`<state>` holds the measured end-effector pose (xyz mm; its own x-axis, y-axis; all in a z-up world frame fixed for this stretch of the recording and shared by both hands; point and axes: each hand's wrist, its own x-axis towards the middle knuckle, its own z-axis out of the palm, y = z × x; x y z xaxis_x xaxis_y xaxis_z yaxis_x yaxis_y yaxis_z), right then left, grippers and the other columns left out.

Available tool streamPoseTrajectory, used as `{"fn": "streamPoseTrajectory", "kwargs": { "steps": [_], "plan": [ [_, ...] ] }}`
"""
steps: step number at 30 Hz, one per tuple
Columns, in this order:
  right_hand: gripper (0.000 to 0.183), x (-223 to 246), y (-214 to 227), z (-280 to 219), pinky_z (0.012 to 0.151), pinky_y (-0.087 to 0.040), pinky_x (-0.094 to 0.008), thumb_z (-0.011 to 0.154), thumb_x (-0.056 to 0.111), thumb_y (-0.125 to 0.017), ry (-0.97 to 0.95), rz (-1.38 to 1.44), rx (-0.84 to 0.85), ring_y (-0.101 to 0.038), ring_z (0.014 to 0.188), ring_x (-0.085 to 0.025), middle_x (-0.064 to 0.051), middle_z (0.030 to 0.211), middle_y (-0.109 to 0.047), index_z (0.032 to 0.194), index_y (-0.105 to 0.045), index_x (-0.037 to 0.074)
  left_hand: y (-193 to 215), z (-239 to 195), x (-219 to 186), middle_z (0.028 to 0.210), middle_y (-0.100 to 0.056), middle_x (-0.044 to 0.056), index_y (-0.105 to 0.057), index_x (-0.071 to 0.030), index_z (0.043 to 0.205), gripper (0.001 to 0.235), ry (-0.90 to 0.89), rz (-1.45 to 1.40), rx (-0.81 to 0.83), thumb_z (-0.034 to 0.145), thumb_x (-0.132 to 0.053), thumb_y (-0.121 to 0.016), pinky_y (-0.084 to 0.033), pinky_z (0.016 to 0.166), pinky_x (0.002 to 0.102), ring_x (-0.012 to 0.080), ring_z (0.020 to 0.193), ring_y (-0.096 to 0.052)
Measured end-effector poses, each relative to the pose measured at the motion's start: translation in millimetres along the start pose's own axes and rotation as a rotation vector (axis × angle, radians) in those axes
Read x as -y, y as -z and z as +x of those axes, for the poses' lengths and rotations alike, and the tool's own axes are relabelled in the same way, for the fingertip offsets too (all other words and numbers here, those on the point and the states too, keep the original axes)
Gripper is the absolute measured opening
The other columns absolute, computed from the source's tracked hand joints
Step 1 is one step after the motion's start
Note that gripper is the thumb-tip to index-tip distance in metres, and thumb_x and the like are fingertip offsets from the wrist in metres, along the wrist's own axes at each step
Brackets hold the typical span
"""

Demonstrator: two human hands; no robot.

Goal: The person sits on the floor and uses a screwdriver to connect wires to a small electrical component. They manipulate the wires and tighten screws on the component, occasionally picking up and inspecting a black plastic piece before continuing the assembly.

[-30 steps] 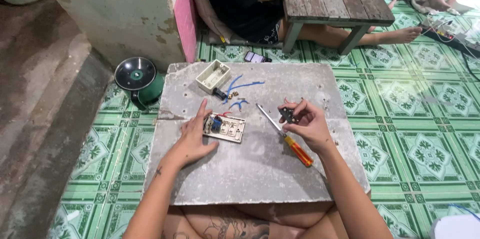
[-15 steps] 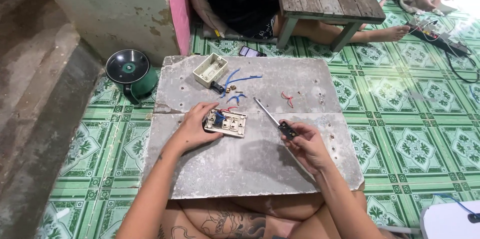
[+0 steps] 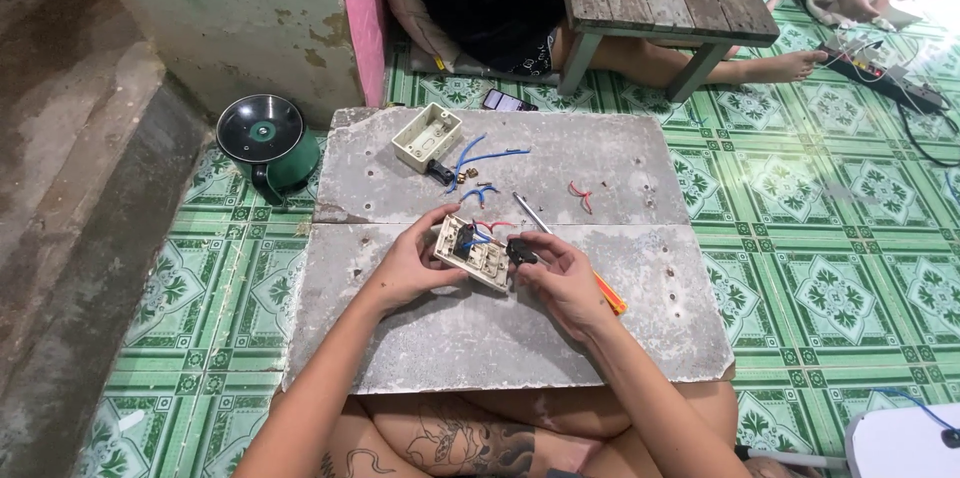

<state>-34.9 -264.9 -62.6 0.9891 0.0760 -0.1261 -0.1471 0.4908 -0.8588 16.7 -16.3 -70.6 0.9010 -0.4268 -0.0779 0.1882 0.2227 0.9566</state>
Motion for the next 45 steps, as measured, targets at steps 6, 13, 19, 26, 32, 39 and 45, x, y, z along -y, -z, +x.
{"fn": "streamPoseTrajectory", "kwargs": {
  "steps": [6, 13, 19, 26, 32, 39, 45],
  "plan": [
    [0.047, 1.0, -12.4, -8.7, 0.078, -0.064, -0.032, 0.076, -0.012, -0.08, -0.06, -0.093, -0.076, -0.076, 0.091, -0.029, -0.021, 0.122, -0.071, 0.122, -0.068, -0.008, -9.5, -3.4, -8.4, 0.148, -0.051, 0.01, -0.039, -0.013, 0.152, 0.103, -0.029, 0.006, 0.07, 0.064, 0.009, -0.089, -0.062, 0.095, 0.034, 0.0248, 0.127, -0.059],
    [0.055, -0.3, -5.9, -0.4, 0.083, -0.064, -0.038, 0.071, -0.015, -0.084, -0.086, -0.316, -0.046, -0.076, 0.096, -0.032, -0.026, 0.121, -0.07, 0.123, -0.069, -0.006, -12.0, -6.6, -11.2, 0.141, -0.059, 0.011, -0.039, -0.015, 0.152, 0.104, -0.005, 0.023, 0.078, 0.064, 0.01, -0.088, -0.062, 0.094, 0.033, 0.0223, 0.12, -0.063],
    [0.073, 0.9, -12.1, 9.9, 0.073, -0.06, -0.018, 0.064, -0.007, -0.094, -0.044, -0.45, -0.027, -0.069, 0.084, -0.012, -0.015, 0.112, -0.068, 0.12, -0.049, 0.005, -16.6, -8.3, -16.3, 0.141, -0.058, 0.013, -0.039, -0.013, 0.151, 0.101, 0.009, 0.048, 0.102, 0.065, 0.01, -0.087, -0.062, 0.094, 0.032, 0.0238, 0.122, -0.062],
    [0.079, 30.9, -38.1, 12.1, 0.068, -0.06, -0.025, 0.065, 0.004, -0.094, -0.082, -0.831, 0.031, -0.069, 0.071, -0.018, -0.023, 0.114, -0.074, 0.121, -0.039, 0.011, -15.3, -10.0, -16.4, 0.14, -0.059, 0.015, -0.041, -0.011, 0.151, 0.101, 0.012, 0.076, 0.106, 0.064, 0.008, -0.089, -0.06, 0.096, 0.031, 0.0231, 0.121, -0.061],
    [0.079, 37.9, -44.8, 12.2, 0.069, -0.06, -0.029, 0.065, 0.012, -0.093, -0.12, -0.993, 0.056, -0.069, 0.07, -0.019, -0.016, 0.108, -0.077, 0.122, -0.039, 0.013, -16.2, -8.8, -15.6, 0.139, -0.059, 0.016, -0.043, -0.009, 0.15, 0.101, 0.024, 0.097, 0.117, 0.063, 0.008, -0.09, -0.06, 0.097, 0.033, 0.0254, 0.123, -0.06],
    [0.077, 54.0, -58.9, 10.9, 0.075, -0.06, -0.037, 0.066, 0.012, -0.089, -0.114, -1.159, 0.116, -0.075, 0.078, -0.031, -0.019, 0.11, -0.076, 0.126, -0.04, 0.014, -13.8, -9.3, -14.3, 0.138, -0.06, 0.015, -0.043, -0.012, 0.151, 0.104, 0.046, 0.102, 0.104, 0.061, 0.01, -0.09, -0.06, 0.097, 0.032, 0.0247, 0.122, -0.061],
    [0.076, 49.0, -59.5, 13.8, 0.076, -0.06, -0.038, 0.067, 0.014, -0.088, -0.094, -1.226, 0.125, -0.075, 0.082, -0.032, -0.017, 0.113, -0.077, 0.126, -0.041, 0.014, -13.5, -9.1, -11.1, 0.137, -0.06, 0.015, -0.044, -0.011, 0.149, 0.101, 0.055, 0.123, 0.104, 0.061, 0.009, -0.09, -0.059, 0.099, 0.034, 0.0246, 0.122, -0.06]
  ]
}}
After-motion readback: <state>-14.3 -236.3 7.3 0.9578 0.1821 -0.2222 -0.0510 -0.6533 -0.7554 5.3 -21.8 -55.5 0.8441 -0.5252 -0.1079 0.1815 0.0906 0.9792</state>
